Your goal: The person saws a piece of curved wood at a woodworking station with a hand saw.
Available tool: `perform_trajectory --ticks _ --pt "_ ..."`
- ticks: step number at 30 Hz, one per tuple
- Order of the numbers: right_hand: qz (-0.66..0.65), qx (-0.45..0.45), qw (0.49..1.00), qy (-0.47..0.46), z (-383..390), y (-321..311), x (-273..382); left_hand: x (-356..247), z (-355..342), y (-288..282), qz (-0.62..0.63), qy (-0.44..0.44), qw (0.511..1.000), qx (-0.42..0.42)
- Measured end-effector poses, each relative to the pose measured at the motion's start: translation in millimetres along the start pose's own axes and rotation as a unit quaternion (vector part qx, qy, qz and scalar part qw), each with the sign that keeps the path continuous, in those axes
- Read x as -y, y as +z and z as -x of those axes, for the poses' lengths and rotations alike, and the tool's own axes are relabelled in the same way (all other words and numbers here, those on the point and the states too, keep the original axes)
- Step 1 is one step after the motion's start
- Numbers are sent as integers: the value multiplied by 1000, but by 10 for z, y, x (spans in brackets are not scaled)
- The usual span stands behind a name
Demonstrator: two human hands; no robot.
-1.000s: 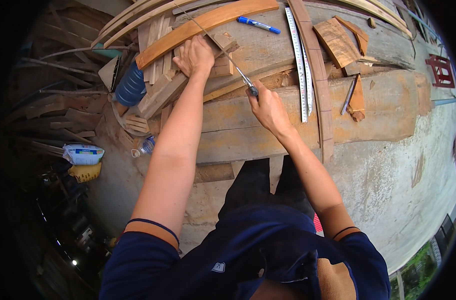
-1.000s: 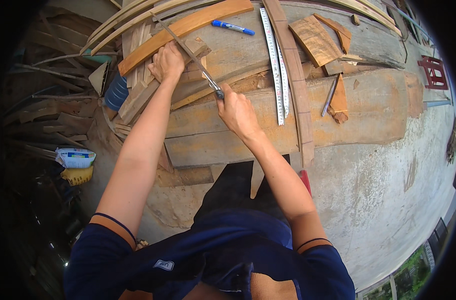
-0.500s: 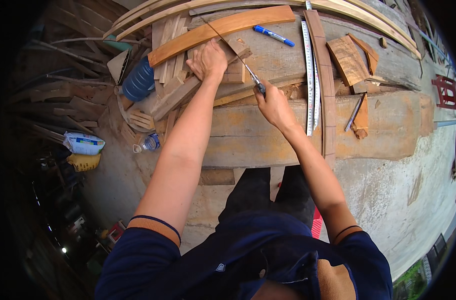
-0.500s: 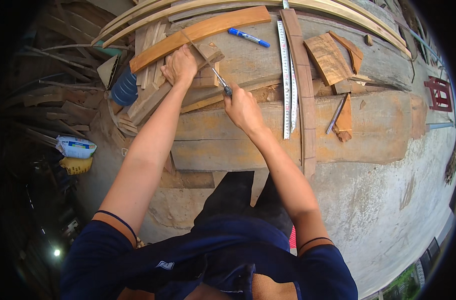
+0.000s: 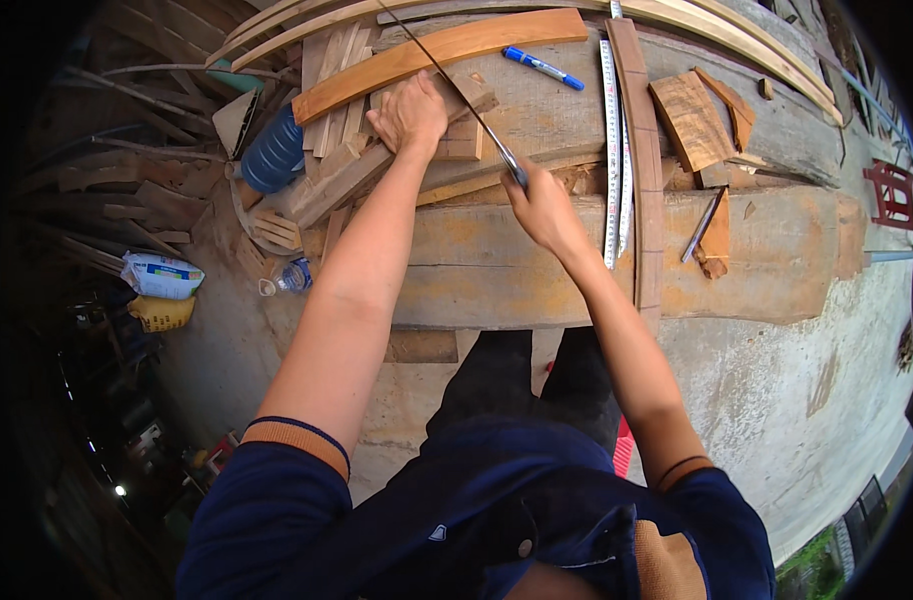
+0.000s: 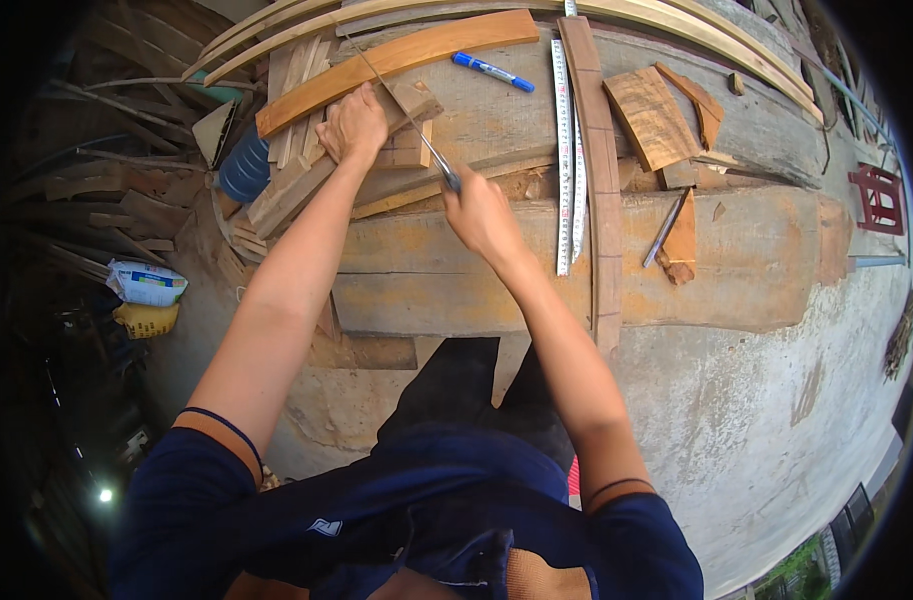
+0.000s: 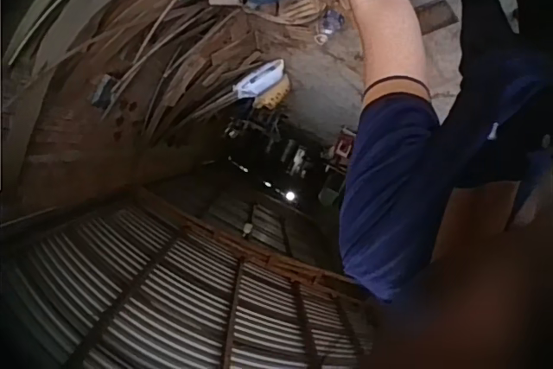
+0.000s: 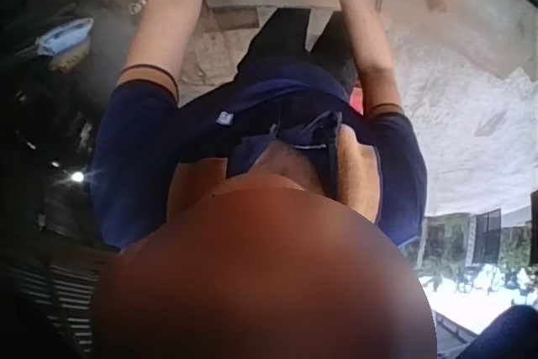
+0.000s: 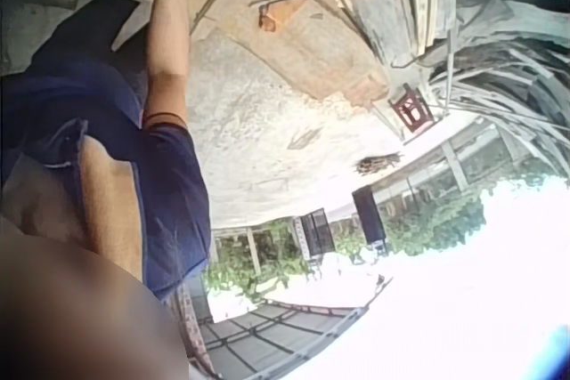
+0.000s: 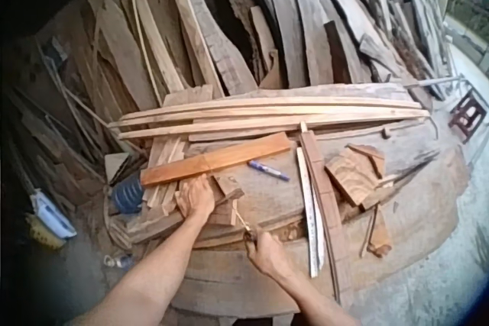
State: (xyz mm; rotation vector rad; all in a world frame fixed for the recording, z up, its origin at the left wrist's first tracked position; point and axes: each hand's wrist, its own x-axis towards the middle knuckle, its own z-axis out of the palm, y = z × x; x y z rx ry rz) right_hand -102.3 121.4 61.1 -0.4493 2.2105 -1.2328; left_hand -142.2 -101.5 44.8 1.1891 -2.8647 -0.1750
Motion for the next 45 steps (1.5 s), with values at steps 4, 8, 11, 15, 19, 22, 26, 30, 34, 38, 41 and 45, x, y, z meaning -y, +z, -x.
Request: perform_trajectory --ticks 4,8,11,15,19,22,26,30,34,38,41,45 --pt "7 1 1000 -20 289 37 -81 131 8 4 5 -2 999 -40" --pt "17 46 996 73 1361 -179 -436 204 7 -35 -20 -21 999 -12" --pt "16 50 996 72 1308 -162 -376 249 9 -39 -27 -21 999 -13" --pt "-5 6 1000 -8 124 7 -70 27 20 15 2 29 999 -22" --pt "5 -1 1000 -23 129 100 -43 108 10 -1 2 -13 1000 -8" --pt "12 3 1000 19 1010 3 -366 173 10 -32 2 -12 1000 -20" --pt "-2 28 998 60 1426 -90 -489 199 -8 -98 -22 -31 999 5" --pt "1 1 1000 1 464 20 -210 122 -12 -7 -1 10 1000 -13" --pt "14 -1 1000 6 208 38 -107 65 12 -27 8 -28 1000 9" --pt "-9 -5 1000 15 1055 64 -467 179 -44 -21 -11 -18 1000 -7" --pt "-2 9 999 48 1429 -20 -587 234 -17 -30 -12 -11 1000 -17" --pt "4 7 1000 19 779 26 -350 161 -17 -49 -18 -1 1000 5"
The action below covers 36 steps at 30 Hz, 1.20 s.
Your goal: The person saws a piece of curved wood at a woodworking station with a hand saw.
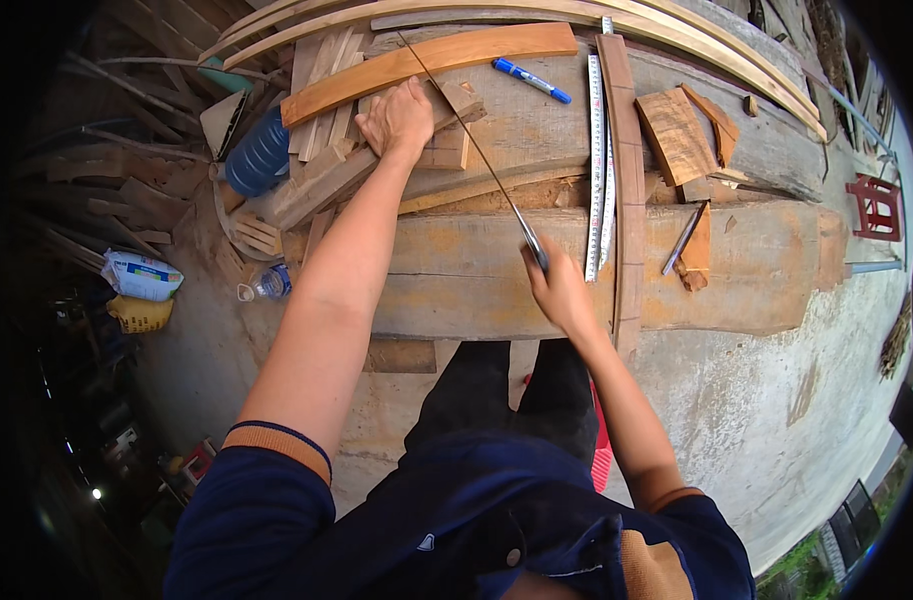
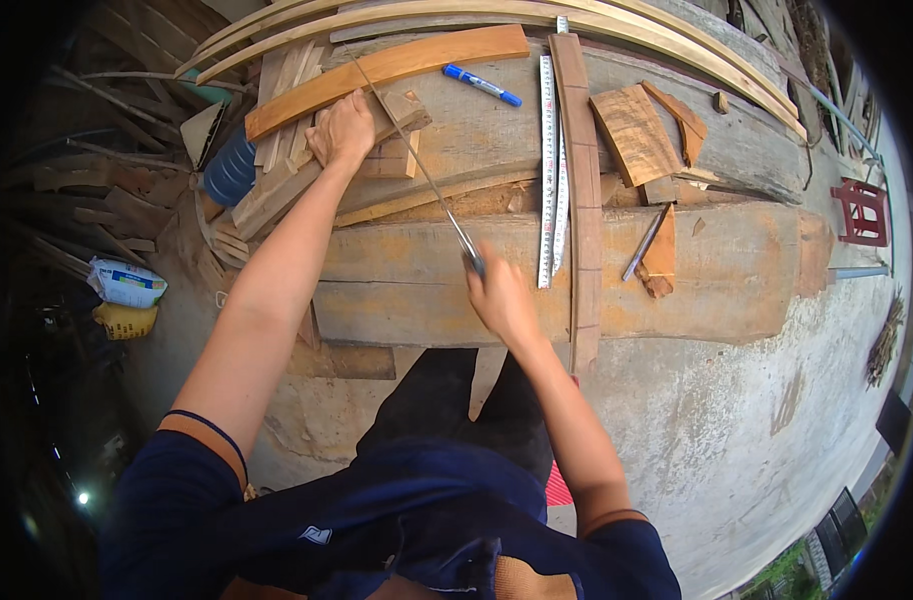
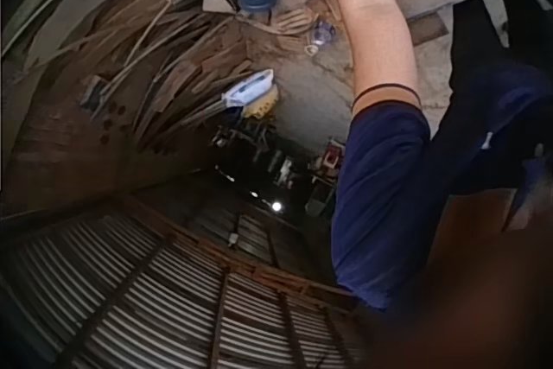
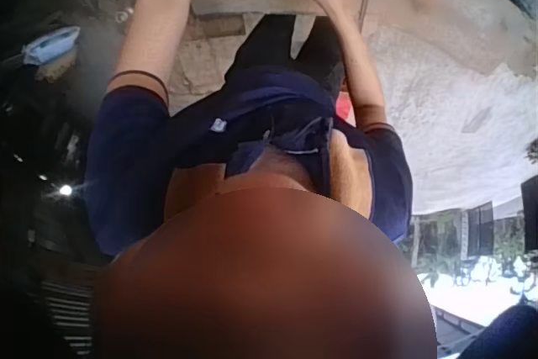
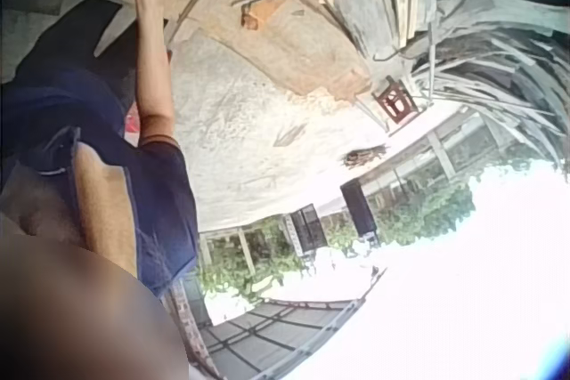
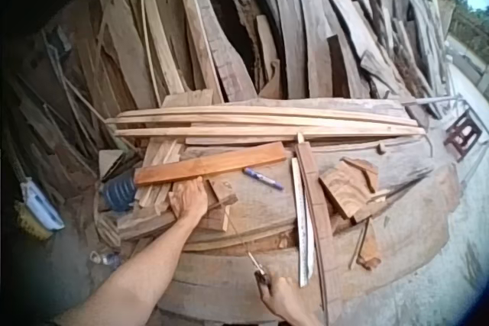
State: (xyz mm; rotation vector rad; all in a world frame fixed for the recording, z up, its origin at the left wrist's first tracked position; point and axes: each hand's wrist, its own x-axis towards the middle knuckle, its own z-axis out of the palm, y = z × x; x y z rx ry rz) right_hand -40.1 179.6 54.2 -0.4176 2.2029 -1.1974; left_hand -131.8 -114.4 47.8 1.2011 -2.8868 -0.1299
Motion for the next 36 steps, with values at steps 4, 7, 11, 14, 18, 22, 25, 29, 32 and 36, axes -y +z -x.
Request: perform_trajectory --ticks 4,7,11,14,18,22,25,29,32,36 --pt "-35 -16 999 -29 -575 58 290 -94 -2 17 26 4 1000 3" --pt "-43 -12 999 -7 -170 80 112 -29 9 -40 2 -13 1000 12" --pt "-17 -3 999 27 660 -17 -252 21 -2 -52 7 -8 1000 10" --pt "-50 4 997 53 587 -96 -114 50 26 -29 18 -8 1000 5" --pt "-55 21 998 15 -513 -86 349 -90 -26 48 24 14 1000 3" --pt "-49 -4 999 -6 -327 -3 240 -20 -69 14 23 -21 1000 2" --pt "-45 -5 999 7 330 -2 -118 34 -70 -5 3 -18 1000 -2" --pt "-55 34 994 88 575 -140 -63 53 -63 -77 -2 -17 999 37" --pt "-42 2 999 1 7 -39 68 27 -34 -22 10 -7 1000 1" --pt "-10 -12 1000 -8 -636 104 362 -98 -29 27 12 -14 1000 10"
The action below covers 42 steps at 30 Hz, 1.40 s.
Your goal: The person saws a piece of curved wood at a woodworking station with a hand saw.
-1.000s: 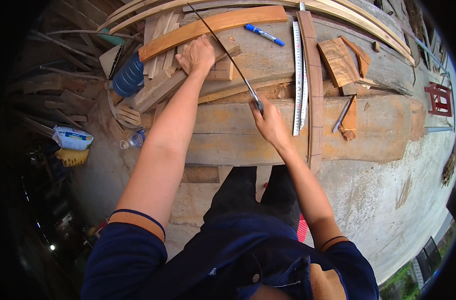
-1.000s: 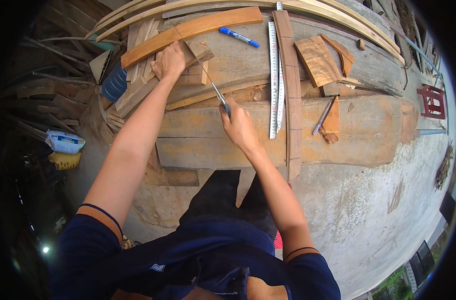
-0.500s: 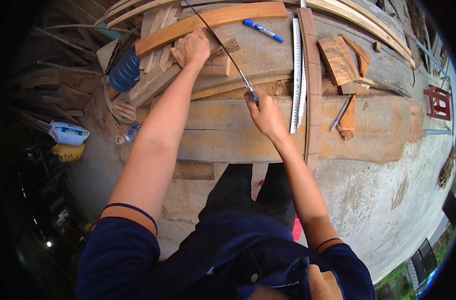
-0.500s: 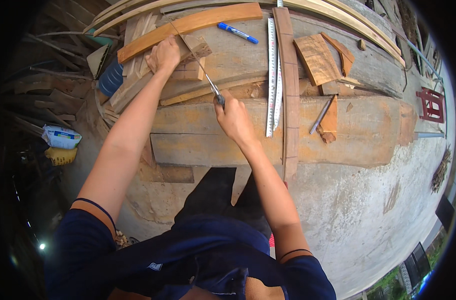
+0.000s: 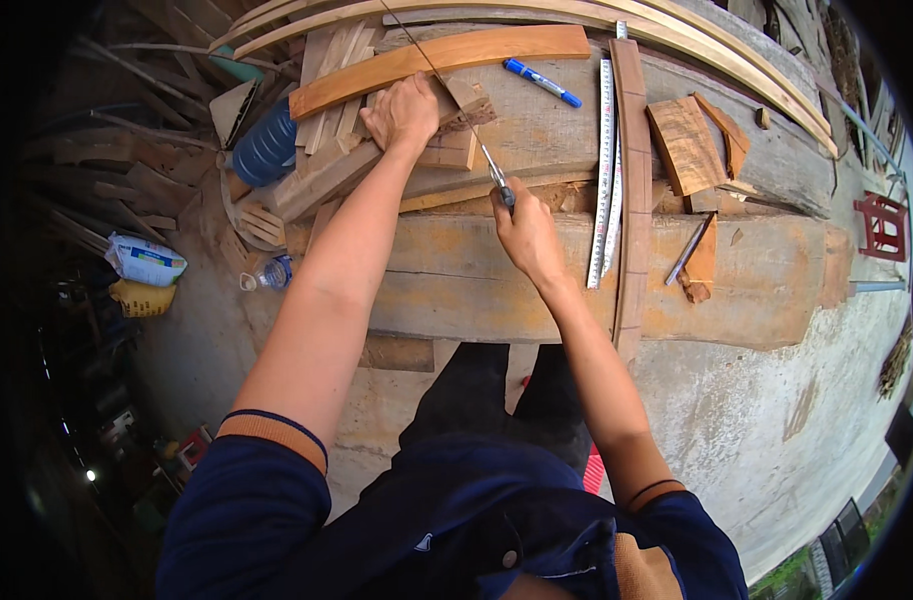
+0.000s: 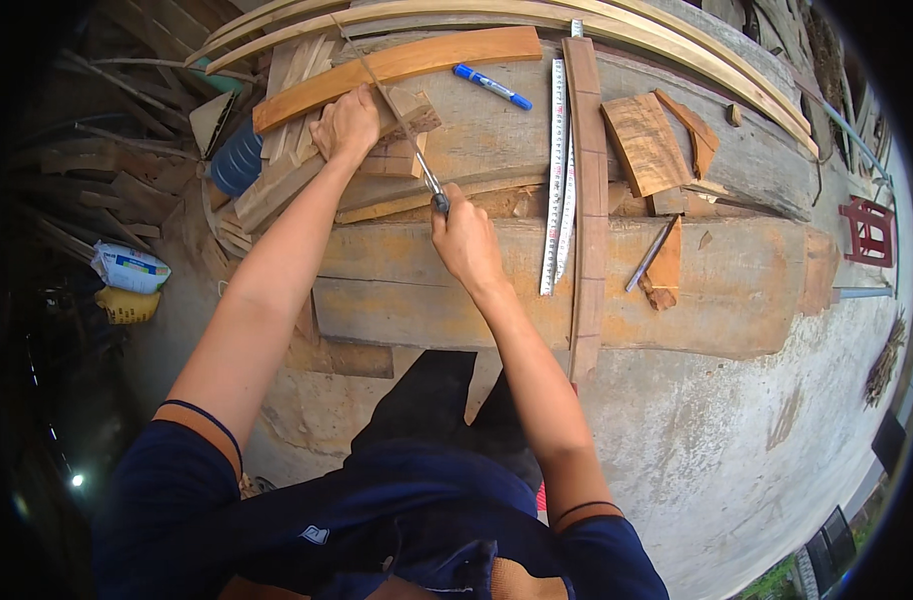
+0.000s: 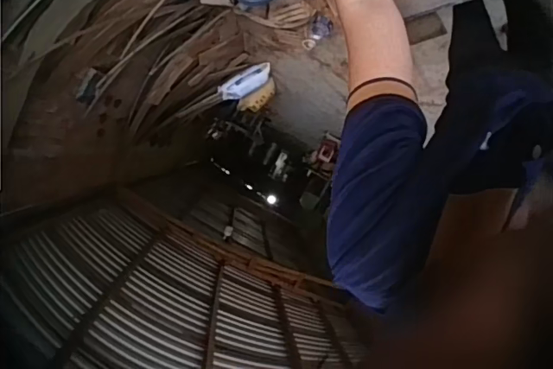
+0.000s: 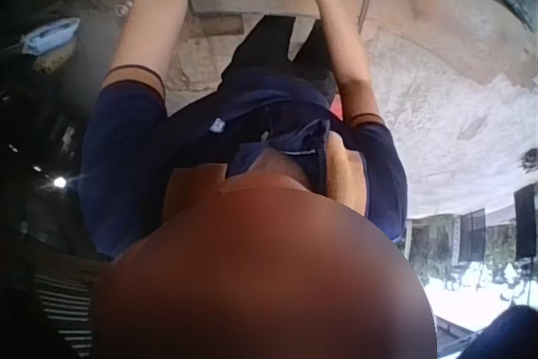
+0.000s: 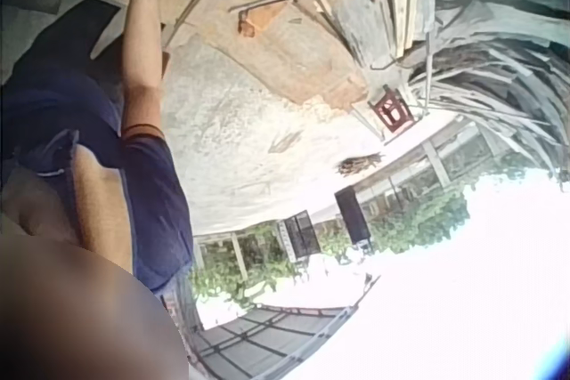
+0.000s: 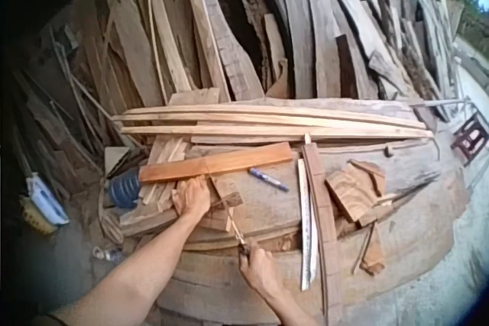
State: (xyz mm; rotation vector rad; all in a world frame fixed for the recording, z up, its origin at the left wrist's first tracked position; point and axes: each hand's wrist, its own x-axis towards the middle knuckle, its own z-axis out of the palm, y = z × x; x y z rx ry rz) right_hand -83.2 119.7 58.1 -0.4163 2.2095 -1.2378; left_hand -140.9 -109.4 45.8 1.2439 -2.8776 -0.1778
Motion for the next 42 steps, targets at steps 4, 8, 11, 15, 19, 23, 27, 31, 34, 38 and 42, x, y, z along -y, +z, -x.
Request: perform_trajectory --ticks 4,8,11,15,19,23,27,31,34,38,42 --pt "9 -1 1000 -1 528 -7 -283 80 -73 -38 -11 -9 1000 1" --pt "-16 34 997 70 1460 -211 -575 155 -24 -77 -11 -13 1000 -6" --pt "4 24 1000 20 1201 -227 -522 132 -31 -74 -12 0 1000 -8" --pt "-3 20 1000 -12 109 -169 -180 3 -24 -21 13 22 1000 3" --pt "6 11 1000 -4 38 -55 -29 102 -80 -34 -16 -20 1000 -2" --pt "-12 -60 998 -22 195 -7 -58 95 -27 -39 10 -13 1000 -27" --pt "54 -73 996 -13 197 31 -132 17 -12 -57 -1 -17 1000 -8" --pt "32 -51 998 -1 389 -79 -82 54 -54 -18 1 -18 1000 -8" --pt "33 -46 998 19 1033 -181 -394 69 -43 -23 -7 -36 999 0" --pt "15 -57 998 26 1650 -264 -696 123 -65 -73 -16 -44 999 -5" --pt "48 -41 998 -3 909 -207 -341 109 -65 -49 -12 -31 999 18"
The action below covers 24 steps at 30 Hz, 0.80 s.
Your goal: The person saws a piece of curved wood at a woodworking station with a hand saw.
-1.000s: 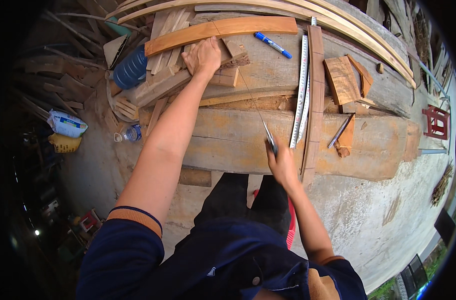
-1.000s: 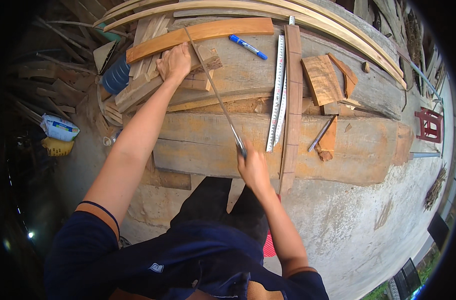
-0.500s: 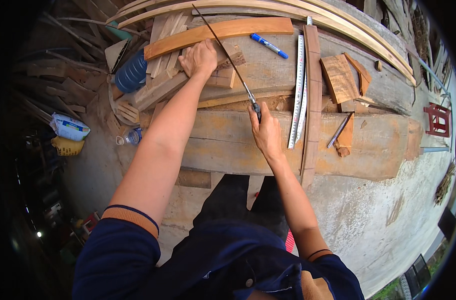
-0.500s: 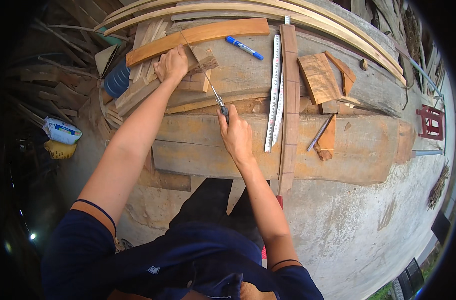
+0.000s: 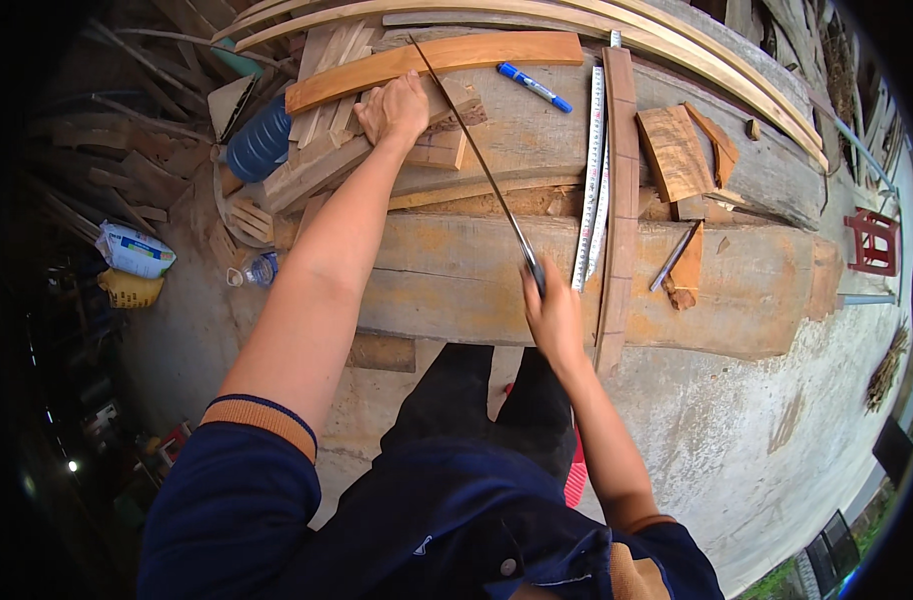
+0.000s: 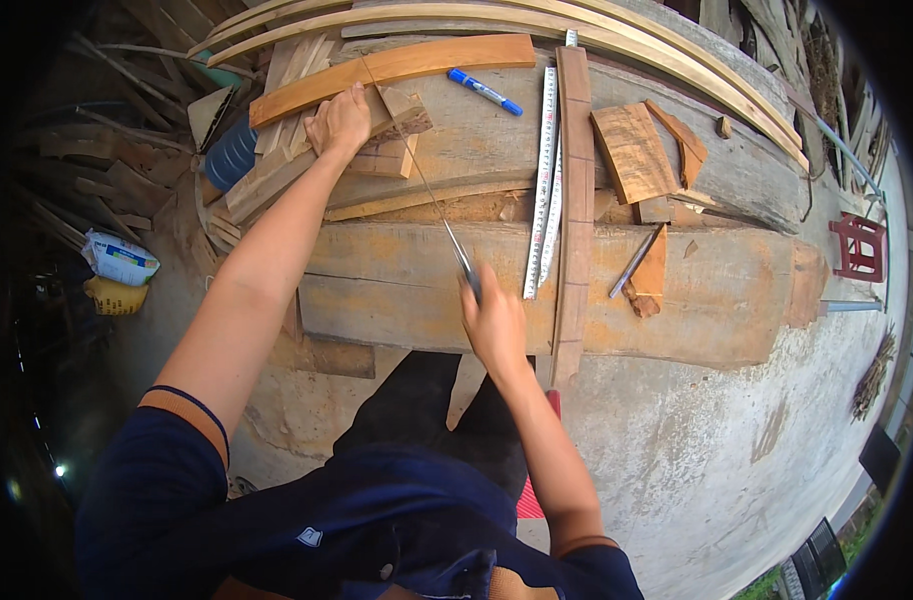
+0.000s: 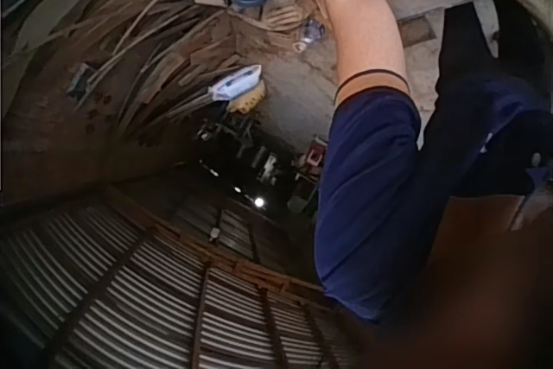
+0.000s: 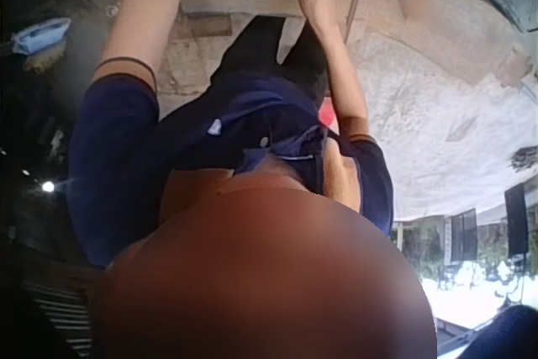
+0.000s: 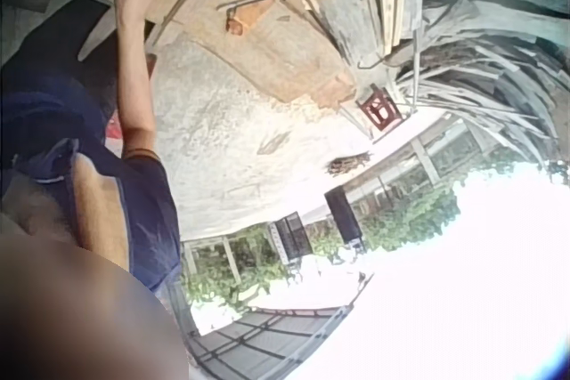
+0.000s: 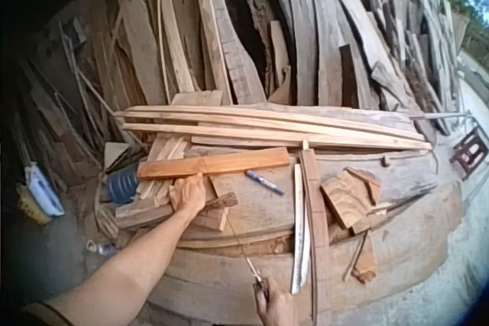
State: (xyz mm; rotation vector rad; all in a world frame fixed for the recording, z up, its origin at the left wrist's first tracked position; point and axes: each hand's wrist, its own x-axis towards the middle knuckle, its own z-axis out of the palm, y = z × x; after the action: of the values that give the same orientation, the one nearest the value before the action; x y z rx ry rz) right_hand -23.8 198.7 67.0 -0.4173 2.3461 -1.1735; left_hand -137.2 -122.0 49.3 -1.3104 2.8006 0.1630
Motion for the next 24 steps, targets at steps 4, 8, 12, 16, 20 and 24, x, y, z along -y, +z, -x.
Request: perform_trajectory --ticks 4,8,12,16,20,24 --pt "-5 -19 1000 -25 -747 212 279 -108 31 39 18 23 999 -21" --pt "-30 -6 999 10 -188 188 3 -40 27 20 6 4 1000 -11" --pt "-34 -14 999 34 512 24 -195 12 35 -14 16 0 1000 -20" --pt "-22 -7 1000 -1 -9 95 -9 -27 73 -40 21 12 999 -38" --pt "-29 -37 999 -24 -836 263 301 -115 48 68 25 21 999 -35" --pt "-21 -10 1000 -6 -309 192 106 -22 34 19 20 8 999 -27"
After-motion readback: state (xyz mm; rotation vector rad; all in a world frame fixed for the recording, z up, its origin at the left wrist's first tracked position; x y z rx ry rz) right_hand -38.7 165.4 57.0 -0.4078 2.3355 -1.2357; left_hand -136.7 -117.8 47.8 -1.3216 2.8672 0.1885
